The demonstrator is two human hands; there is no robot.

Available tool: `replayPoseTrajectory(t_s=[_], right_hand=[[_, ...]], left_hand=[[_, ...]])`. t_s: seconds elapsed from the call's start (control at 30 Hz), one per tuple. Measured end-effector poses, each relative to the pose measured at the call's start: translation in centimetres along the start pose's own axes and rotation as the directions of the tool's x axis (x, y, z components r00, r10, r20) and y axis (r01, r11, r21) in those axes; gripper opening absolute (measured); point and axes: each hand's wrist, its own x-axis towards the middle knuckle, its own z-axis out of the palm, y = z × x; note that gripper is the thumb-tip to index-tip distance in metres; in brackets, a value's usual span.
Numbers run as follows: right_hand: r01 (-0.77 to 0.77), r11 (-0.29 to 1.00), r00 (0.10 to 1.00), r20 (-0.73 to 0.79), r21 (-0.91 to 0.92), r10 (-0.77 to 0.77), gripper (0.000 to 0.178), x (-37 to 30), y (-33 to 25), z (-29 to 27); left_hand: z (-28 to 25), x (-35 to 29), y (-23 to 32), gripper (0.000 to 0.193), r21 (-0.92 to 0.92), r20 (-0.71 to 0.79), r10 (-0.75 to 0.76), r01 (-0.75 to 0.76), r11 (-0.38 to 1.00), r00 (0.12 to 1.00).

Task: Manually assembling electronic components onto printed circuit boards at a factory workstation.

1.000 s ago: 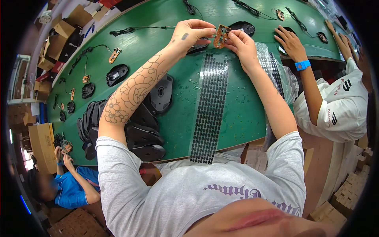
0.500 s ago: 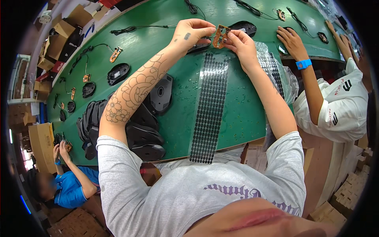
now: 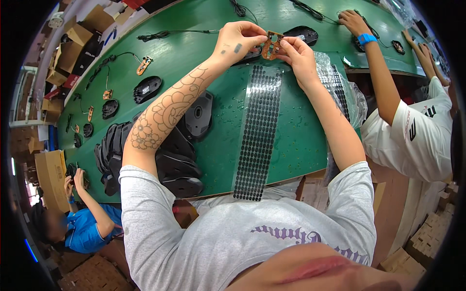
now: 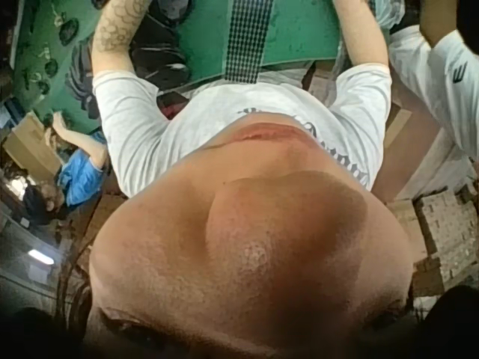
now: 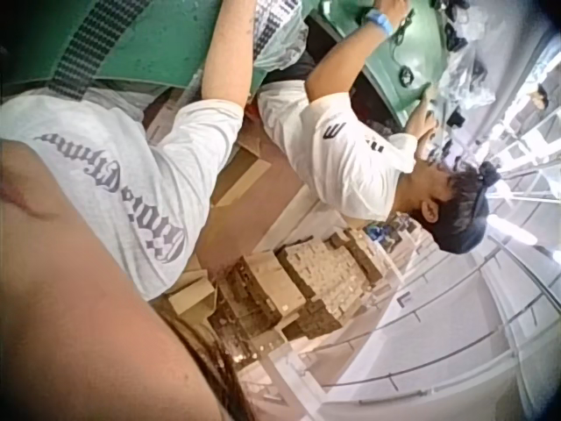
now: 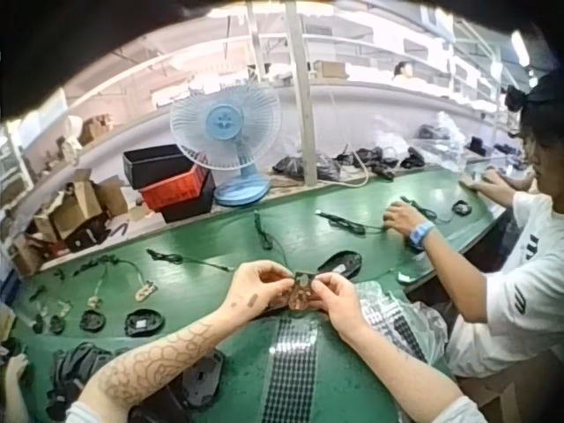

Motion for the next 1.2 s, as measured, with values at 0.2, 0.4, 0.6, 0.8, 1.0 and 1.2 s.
replayPoseTrajectory(t_s=[0.2,0.4,0.6,0.8,1.0,1.2], right_hand=[[0.005,1.000,1.000,0.002,-0.007,-0.005,0.023,-0.1,0.0,0.0],[0.012,1.000,1.000,0.003,-0.003,-0.012,0.023,-0.1,-0.2,0.2],[0.012,1.000,1.000,0.003,0.023,-0.013,0.023,0.2,0.5,-0.2],[0.014,1.000,1.000,0.000,0.011,-0.014,0.023,0.1,0.4,0.0],[0.013,1.000,1.000,0.013,0.003,-0.013,0.023,0.3,0.6,-0.2],[0.055,0.998,0.997,0.047,-0.032,-0.053,0.022,0.6,1.1,-0.6]], left_hand=[[-0.1,0.0,-0.1,0.013,0.130,0.004,0.055,-0.055,0.990,0.998],[-0.1,0.1,-0.4,0.012,0.215,-0.003,0.153,-0.148,0.965,0.988],[0.0,0.3,-0.6,0.014,0.227,-0.029,0.167,-0.157,0.961,0.985],[0.0,0.2,-0.7,0.012,0.236,-0.015,0.145,-0.137,0.962,0.989],[0.2,0.4,-1.0,0.013,0.216,-0.043,0.113,-0.101,0.971,0.993],[0.2,0.4,-0.9,0.016,0.116,-0.031,0.039,-0.035,0.993,0.999]])
